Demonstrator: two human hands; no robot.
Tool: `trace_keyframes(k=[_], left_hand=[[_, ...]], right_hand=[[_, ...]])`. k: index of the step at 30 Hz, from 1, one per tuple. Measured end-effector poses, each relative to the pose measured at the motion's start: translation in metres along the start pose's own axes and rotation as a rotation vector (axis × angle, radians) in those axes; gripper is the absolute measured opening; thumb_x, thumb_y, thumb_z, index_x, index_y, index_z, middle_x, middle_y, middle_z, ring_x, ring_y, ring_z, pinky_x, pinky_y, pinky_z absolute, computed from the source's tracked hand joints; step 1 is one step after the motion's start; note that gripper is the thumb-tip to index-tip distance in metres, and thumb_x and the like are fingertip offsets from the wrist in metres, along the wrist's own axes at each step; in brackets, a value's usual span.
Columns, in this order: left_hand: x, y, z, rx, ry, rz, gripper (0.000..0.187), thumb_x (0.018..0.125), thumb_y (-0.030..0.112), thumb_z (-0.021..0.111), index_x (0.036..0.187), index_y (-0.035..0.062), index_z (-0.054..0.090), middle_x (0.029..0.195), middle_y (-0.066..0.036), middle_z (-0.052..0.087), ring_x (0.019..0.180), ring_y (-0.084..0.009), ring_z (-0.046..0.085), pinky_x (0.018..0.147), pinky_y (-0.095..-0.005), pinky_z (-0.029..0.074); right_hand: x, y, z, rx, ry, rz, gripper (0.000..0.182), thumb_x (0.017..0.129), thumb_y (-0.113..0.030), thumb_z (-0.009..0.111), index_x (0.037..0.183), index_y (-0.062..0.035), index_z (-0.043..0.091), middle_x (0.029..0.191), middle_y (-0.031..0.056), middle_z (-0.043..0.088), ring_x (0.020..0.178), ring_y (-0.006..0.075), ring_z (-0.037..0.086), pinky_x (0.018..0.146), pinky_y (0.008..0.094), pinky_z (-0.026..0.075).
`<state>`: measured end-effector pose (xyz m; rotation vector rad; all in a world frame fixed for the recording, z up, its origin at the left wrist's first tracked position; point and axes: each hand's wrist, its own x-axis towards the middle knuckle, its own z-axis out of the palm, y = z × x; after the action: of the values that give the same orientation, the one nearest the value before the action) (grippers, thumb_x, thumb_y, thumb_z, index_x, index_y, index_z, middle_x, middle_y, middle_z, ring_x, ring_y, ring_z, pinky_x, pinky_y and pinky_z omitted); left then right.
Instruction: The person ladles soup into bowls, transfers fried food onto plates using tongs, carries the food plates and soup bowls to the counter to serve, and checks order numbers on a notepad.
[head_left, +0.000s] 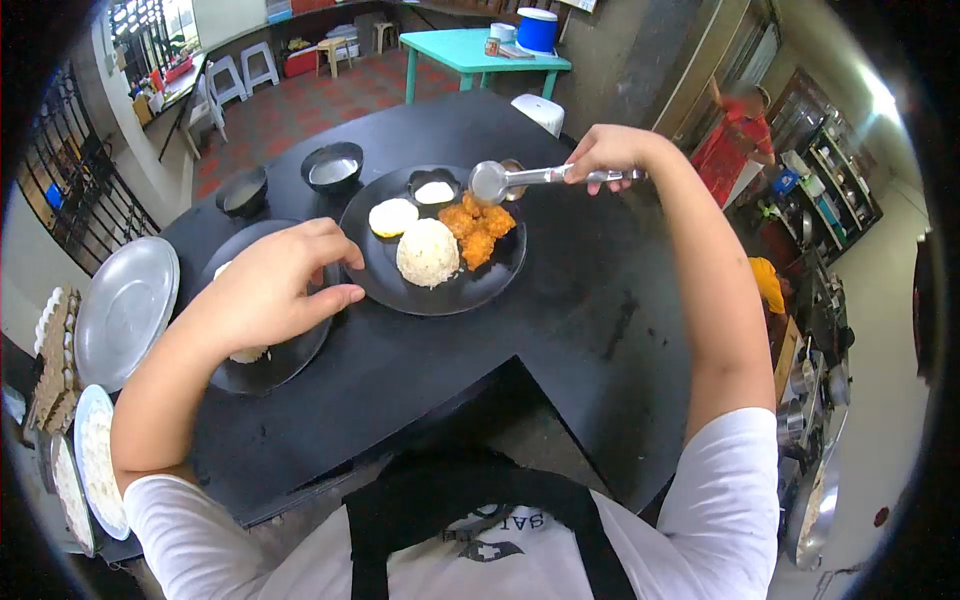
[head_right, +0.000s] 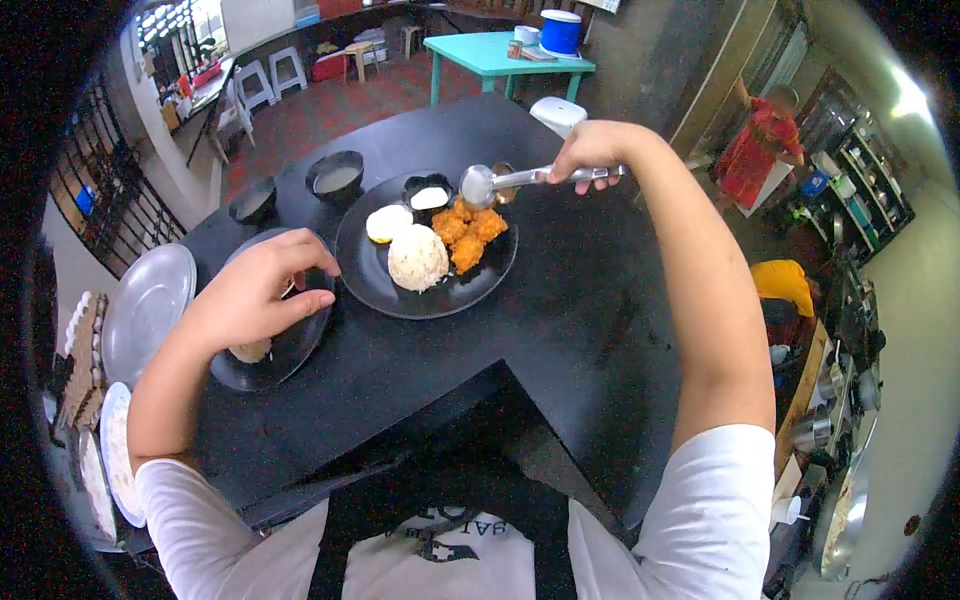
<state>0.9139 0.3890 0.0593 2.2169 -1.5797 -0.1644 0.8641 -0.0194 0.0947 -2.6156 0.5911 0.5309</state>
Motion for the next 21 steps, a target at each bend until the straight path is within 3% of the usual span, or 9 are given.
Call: trace_keyframes(k=[5, 10, 13, 15, 16, 17, 20, 21], left_hand=[[0.000, -0.004, 0.000, -0.037, -0.019, -0.033, 0.024, 0.080, 0.013, 0.068, 0.099, 0.0014, 0.061, 0.090, -0.011, 0.055, 0.069, -0.0208, 0.054, 0.063, -0.0327, 0.045], [-0.001, -0.004, 0.001, 0.030, 0.004, -0.037, 0.024, 0.079, 0.010, 0.068, 0.100, 0.0007, 0.060, 0.092, -0.012, 0.056, 0.080, -0.0241, 0.057, 0.068, -0.0336, 0.047], [-0.002, 0.000, -0.004, 0.002, 0.008, -0.027, 0.024, 0.079, 0.011, 0.068, 0.099, 0.0008, 0.060, 0.094, -0.012, 0.057, 0.084, -0.0248, 0.058, 0.070, -0.0340, 0.047], [0.000, 0.000, -0.009, -0.004, -0.015, -0.022, 0.023, 0.079, 0.012, 0.068, 0.099, 0.0014, 0.061, 0.095, -0.012, 0.058, 0.086, -0.0259, 0.058, 0.070, -0.0341, 0.048], [0.001, -0.001, -0.005, -0.051, 0.037, -0.033, 0.025, 0.079, 0.018, 0.070, 0.097, 0.0029, 0.062, 0.090, -0.013, 0.057, 0.074, -0.0256, 0.060, 0.067, -0.0359, 0.049], [0.005, 0.000, -0.005, -0.031, 0.046, -0.017, 0.025, 0.079, 0.018, 0.070, 0.097, 0.0029, 0.062, 0.090, -0.013, 0.057, 0.074, -0.0254, 0.060, 0.067, -0.0358, 0.049], [0.012, -0.004, -0.001, -0.001, 0.054, 0.021, 0.024, 0.080, 0.018, 0.069, 0.098, 0.0029, 0.061, 0.091, -0.013, 0.057, 0.074, -0.0249, 0.060, 0.066, -0.0354, 0.049], [0.016, 0.000, -0.002, -0.022, 0.015, 0.006, 0.023, 0.079, 0.015, 0.069, 0.098, 0.0025, 0.062, 0.092, -0.012, 0.057, 0.077, -0.0245, 0.060, 0.067, -0.0344, 0.048]], right_hand=[[-0.004, 0.001, 0.000, 0.019, 0.069, -0.038, 0.039, 0.078, -0.028, 0.071, 0.111, -0.0067, 0.068, 0.068, 0.0055, 0.065, 0.044, 0.0092, 0.052, 0.039, 0.0237, 0.041], [0.011, 0.011, 0.011, -0.034, 0.138, -0.135, 0.039, 0.078, -0.023, 0.070, 0.114, -0.0074, 0.067, 0.069, 0.0029, 0.063, 0.044, 0.0090, 0.050, 0.040, 0.0248, 0.042], [0.006, 0.007, 0.025, -0.084, 0.178, -0.130, 0.032, 0.075, -0.018, 0.071, 0.105, -0.0086, 0.071, 0.072, 0.0056, 0.066, 0.056, 0.0134, 0.059, 0.046, 0.0298, 0.049], [-0.005, 0.003, 0.029, -0.086, 0.250, -0.193, 0.034, 0.073, -0.018, 0.074, 0.105, -0.0061, 0.071, 0.070, 0.0082, 0.067, 0.055, 0.0145, 0.060, 0.047, 0.0305, 0.050], [-0.013, 0.000, 0.027, -0.080, 0.257, -0.155, 0.037, 0.073, -0.020, 0.074, 0.107, -0.0058, 0.070, 0.070, 0.0094, 0.066, 0.052, 0.0161, 0.060, 0.049, 0.0311, 0.050], [-0.018, 0.001, 0.025, -0.102, 0.280, -0.157, 0.039, 0.074, -0.021, 0.073, 0.109, -0.0051, 0.069, 0.070, 0.0108, 0.066, 0.050, 0.0173, 0.059, 0.052, 0.0320, 0.050], [-0.038, 0.017, 0.022, -0.113, 0.464, -0.167, 0.043, 0.072, -0.028, 0.074, 0.108, -0.0067, 0.069, 0.092, 0.0176, 0.069, 0.085, 0.0305, 0.067, 0.082, 0.0375, 0.050], [-0.038, 0.034, 0.024, -0.130, 0.551, -0.284, 0.045, 0.072, -0.028, 0.073, 0.110, -0.0044, 0.068, 0.097, 0.0188, 0.069, 0.090, 0.0298, 0.067, 0.084, 0.0373, 0.049]])
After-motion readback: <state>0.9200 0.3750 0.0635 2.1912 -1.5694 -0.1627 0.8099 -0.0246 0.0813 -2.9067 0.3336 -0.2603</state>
